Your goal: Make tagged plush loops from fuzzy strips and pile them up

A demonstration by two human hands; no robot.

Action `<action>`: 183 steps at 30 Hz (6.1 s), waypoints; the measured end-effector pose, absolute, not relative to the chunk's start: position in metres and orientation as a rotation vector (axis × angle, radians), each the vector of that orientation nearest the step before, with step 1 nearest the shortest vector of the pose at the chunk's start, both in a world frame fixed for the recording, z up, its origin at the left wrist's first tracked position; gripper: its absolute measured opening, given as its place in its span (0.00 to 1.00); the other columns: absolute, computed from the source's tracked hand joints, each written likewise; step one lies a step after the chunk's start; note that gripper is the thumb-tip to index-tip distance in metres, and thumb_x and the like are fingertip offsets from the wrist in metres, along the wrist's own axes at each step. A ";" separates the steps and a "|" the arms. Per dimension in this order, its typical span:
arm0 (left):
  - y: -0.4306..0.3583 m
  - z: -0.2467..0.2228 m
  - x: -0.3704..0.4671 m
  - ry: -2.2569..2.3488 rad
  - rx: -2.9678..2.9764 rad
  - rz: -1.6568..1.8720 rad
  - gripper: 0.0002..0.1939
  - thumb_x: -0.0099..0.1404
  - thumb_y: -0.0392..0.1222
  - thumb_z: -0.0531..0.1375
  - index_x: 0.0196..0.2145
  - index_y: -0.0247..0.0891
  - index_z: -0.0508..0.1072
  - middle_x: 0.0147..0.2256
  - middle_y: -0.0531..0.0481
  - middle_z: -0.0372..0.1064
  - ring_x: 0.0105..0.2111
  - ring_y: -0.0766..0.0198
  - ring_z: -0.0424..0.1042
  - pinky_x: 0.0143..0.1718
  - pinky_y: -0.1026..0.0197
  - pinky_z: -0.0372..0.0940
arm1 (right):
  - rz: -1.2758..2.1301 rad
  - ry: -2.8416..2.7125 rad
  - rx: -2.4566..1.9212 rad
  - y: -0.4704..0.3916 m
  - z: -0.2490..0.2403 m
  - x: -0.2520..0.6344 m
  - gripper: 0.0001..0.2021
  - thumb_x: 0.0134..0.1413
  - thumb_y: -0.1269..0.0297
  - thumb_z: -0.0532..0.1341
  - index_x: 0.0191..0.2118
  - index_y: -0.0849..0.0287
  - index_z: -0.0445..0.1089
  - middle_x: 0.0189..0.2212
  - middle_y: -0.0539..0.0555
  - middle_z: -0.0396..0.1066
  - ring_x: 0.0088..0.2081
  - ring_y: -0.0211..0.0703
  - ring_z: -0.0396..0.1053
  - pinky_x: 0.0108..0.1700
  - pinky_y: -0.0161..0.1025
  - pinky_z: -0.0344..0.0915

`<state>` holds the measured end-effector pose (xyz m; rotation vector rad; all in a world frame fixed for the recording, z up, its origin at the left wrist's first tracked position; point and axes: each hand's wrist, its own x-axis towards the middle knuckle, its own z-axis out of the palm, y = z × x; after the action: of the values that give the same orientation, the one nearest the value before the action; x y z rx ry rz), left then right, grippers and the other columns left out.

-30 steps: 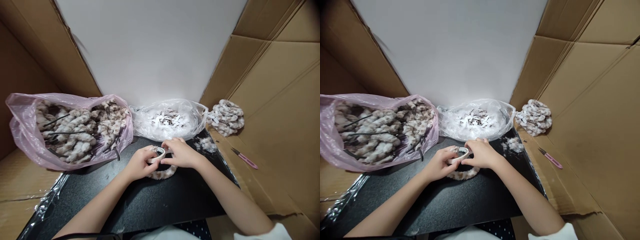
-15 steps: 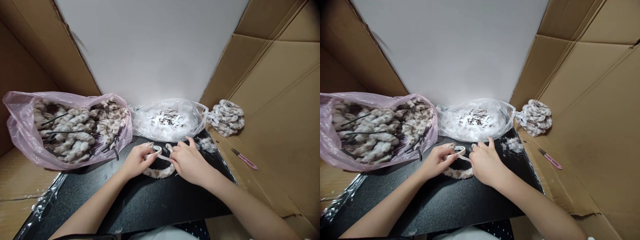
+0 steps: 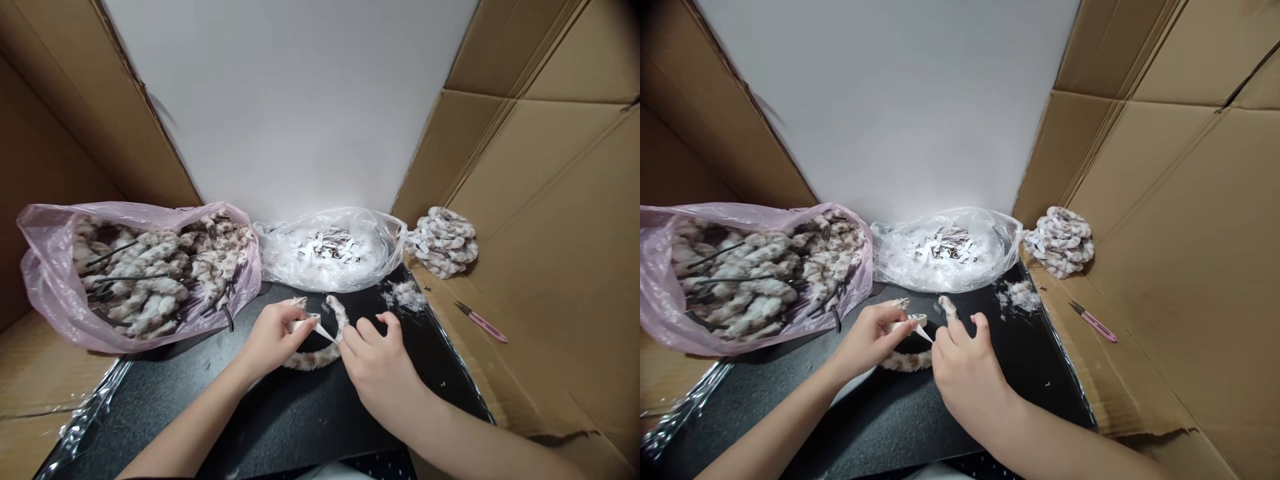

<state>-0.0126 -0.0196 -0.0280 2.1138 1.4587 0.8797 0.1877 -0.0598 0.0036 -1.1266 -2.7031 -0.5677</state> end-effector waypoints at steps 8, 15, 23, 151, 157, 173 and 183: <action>-0.019 -0.011 -0.042 1.581 2.156 0.924 0.22 0.66 0.51 0.55 0.19 0.37 0.68 0.18 0.53 0.61 0.19 0.65 0.62 0.22 0.64 0.54 | -0.272 -2.508 -1.234 -0.074 0.008 0.239 0.08 0.54 0.74 0.58 0.27 0.56 0.69 0.25 0.50 0.66 0.31 0.45 0.59 0.42 0.50 0.50; -0.011 -0.035 -0.038 1.753 2.180 0.842 0.24 0.68 0.53 0.52 0.19 0.38 0.66 0.19 0.53 0.61 0.22 0.63 0.64 0.25 0.64 0.55 | 0.415 -2.155 -1.384 -0.052 0.003 0.256 0.02 0.56 0.65 0.61 0.32 0.55 0.69 0.39 0.54 0.68 0.44 0.49 0.65 0.47 0.49 0.61; 0.006 -0.060 -0.040 1.837 2.400 0.593 0.12 0.62 0.46 0.59 0.24 0.38 0.71 0.28 0.48 0.67 0.30 0.59 0.68 0.32 0.60 0.58 | 0.655 -1.894 -1.295 -0.034 -0.023 0.255 0.05 0.57 0.63 0.59 0.32 0.56 0.69 0.43 0.57 0.68 0.49 0.52 0.63 0.53 0.52 0.59; -0.041 -0.007 0.011 0.828 2.212 0.729 0.10 0.65 0.33 0.58 0.41 0.43 0.77 0.39 0.45 0.76 0.39 0.56 0.75 0.42 0.61 0.67 | 2.449 -1.541 -0.796 0.009 -0.033 0.205 0.22 0.50 0.46 0.63 0.20 0.62 0.70 0.13 0.47 0.65 0.16 0.34 0.63 0.22 0.33 0.59; -0.045 -0.026 0.013 0.613 2.392 0.954 0.13 0.66 0.28 0.57 0.43 0.40 0.76 0.37 0.45 0.76 0.37 0.60 0.75 0.40 0.61 0.70 | 2.390 -0.945 -1.039 0.008 -0.048 0.194 0.17 0.26 0.60 0.77 0.25 0.63 0.75 0.20 0.47 0.72 0.22 0.31 0.67 0.29 0.30 0.62; -0.043 -0.049 0.014 1.174 1.845 1.144 0.05 0.63 0.33 0.60 0.30 0.38 0.76 0.29 0.50 0.76 0.28 0.66 0.73 0.29 0.67 0.65 | 1.105 -1.764 -0.979 0.001 -0.034 0.181 0.04 0.49 0.73 0.66 0.27 0.60 0.78 0.29 0.53 0.78 0.33 0.42 0.74 0.38 0.36 0.67; -0.049 -0.051 0.024 1.244 1.247 1.306 0.08 0.55 0.35 0.66 0.34 0.39 0.72 0.27 0.54 0.71 0.29 0.68 0.70 0.31 0.68 0.66 | 0.872 -1.775 -0.944 0.000 -0.040 0.174 0.05 0.50 0.75 0.65 0.26 0.61 0.75 0.27 0.52 0.76 0.29 0.39 0.72 0.33 0.33 0.65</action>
<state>0.0245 -0.0493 -0.0514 1.2465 1.2444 1.3058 0.1735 0.0000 -0.0400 -0.9436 -1.7754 0.8720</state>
